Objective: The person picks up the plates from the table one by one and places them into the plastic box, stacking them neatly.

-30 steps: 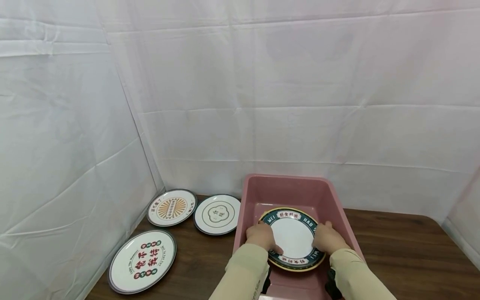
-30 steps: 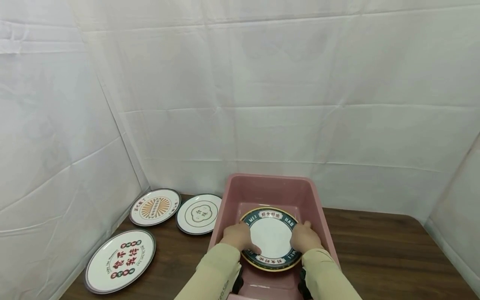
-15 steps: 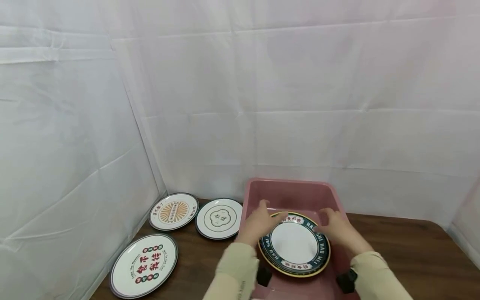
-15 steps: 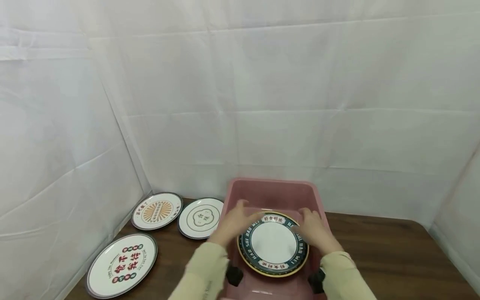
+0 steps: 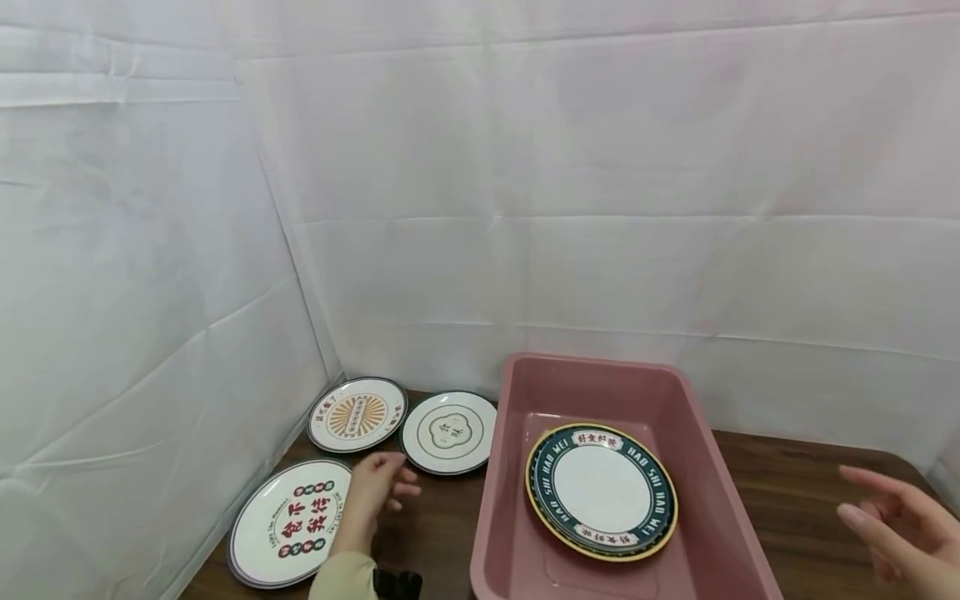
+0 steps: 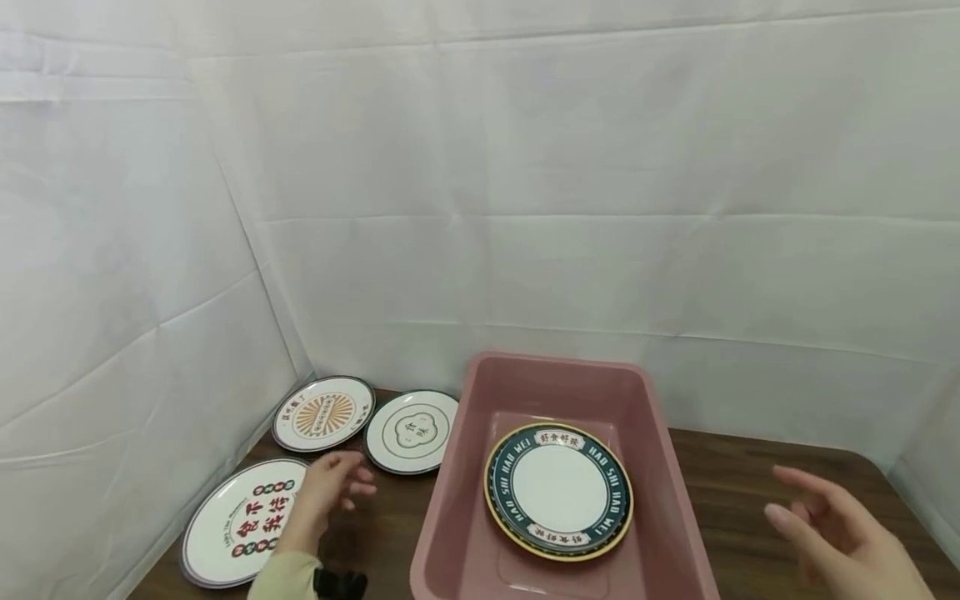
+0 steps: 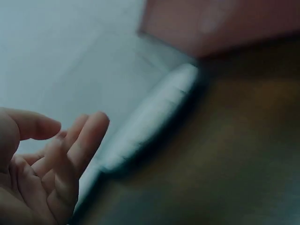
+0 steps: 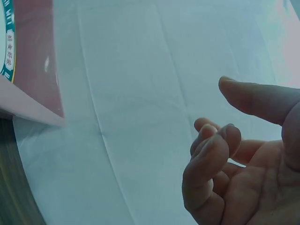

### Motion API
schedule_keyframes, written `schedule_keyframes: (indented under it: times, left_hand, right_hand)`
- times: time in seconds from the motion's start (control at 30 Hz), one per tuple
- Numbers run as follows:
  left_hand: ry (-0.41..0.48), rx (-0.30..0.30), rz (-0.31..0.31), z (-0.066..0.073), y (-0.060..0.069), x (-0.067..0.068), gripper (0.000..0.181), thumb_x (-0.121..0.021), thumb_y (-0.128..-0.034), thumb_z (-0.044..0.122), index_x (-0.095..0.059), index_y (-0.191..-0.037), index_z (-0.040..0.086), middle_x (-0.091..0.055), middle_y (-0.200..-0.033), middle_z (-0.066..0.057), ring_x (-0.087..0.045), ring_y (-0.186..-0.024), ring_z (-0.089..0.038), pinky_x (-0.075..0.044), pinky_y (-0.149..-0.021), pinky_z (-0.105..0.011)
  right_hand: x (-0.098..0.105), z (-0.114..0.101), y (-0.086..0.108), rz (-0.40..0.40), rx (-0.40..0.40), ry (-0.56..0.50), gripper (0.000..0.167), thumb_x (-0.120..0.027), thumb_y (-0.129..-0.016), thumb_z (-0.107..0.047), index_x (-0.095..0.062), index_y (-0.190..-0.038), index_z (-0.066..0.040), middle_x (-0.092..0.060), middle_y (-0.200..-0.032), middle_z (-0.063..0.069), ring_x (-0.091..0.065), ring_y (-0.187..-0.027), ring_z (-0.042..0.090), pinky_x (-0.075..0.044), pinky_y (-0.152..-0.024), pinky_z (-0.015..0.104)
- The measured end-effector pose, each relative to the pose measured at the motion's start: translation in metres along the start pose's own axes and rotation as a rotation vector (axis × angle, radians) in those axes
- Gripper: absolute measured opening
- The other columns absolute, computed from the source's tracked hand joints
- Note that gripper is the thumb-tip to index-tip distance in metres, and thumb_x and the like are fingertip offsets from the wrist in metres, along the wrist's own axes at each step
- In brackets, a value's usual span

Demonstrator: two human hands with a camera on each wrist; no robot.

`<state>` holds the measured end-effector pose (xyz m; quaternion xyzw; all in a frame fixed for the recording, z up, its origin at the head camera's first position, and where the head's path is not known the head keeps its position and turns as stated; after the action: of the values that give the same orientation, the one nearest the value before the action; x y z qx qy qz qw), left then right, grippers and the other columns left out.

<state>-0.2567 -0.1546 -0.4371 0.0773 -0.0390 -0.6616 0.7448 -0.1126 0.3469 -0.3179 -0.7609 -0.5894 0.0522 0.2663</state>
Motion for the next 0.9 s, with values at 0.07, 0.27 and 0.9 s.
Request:
schedule_keyframes:
  times: [0.07, 0.27, 0.9]
  left_hand:
    - [0.085, 0.026, -0.028, -0.027, -0.006, -0.005, 0.043, -0.049, -0.0944, 0.012, -0.037, -0.127, -0.013, -0.066, -0.085, -0.014, -0.067, -0.071, -0.021, -0.051, -0.05, -0.027]
    - [0.269, 0.117, -0.125, -0.046, -0.007, -0.03, 0.071, -0.05, -0.0949, 0.011, -0.002, -0.138, -0.018, -0.044, -0.126, -0.036, -0.065, -0.093, -0.029, -0.054, -0.069, -0.039]
    - [0.079, 0.011, 0.15, -0.045, -0.022, -0.05, 0.06, -0.049, -0.087, 0.003, -0.011, -0.133, -0.006, -0.063, -0.076, -0.018, -0.065, -0.054, -0.025, -0.05, -0.043, -0.031]
  right_hand:
    - [0.003, 0.012, 0.01, 0.045, 0.053, -0.161, 0.054, -0.043, -0.087, 0.02, -0.062, -0.118, -0.02, -0.052, -0.065, -0.004, -0.031, -0.037, 0.013, -0.017, -0.032, 0.031]
    - [0.006, 0.033, 0.022, 0.11, -0.035, -0.134, 0.042, -0.051, -0.089, 0.01, -0.063, -0.116, -0.02, -0.057, -0.068, -0.004, -0.038, -0.04, 0.012, -0.02, -0.035, 0.033]
    - [-0.009, 0.03, 0.032, 0.182, -0.223, -0.218, 0.026, -0.053, -0.094, -0.01, -0.063, -0.109, -0.029, -0.053, -0.063, 0.0, -0.039, -0.044, 0.016, -0.026, -0.036, 0.033]
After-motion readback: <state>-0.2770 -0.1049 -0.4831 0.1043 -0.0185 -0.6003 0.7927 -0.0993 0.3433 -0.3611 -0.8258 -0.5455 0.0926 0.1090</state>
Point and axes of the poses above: each hand's wrist, its own y-axis away from the middle knuckle, its own x-axis out of the back of the hand, z = x × y, the point moved 2 cm from there along -y, towards the middle knuckle
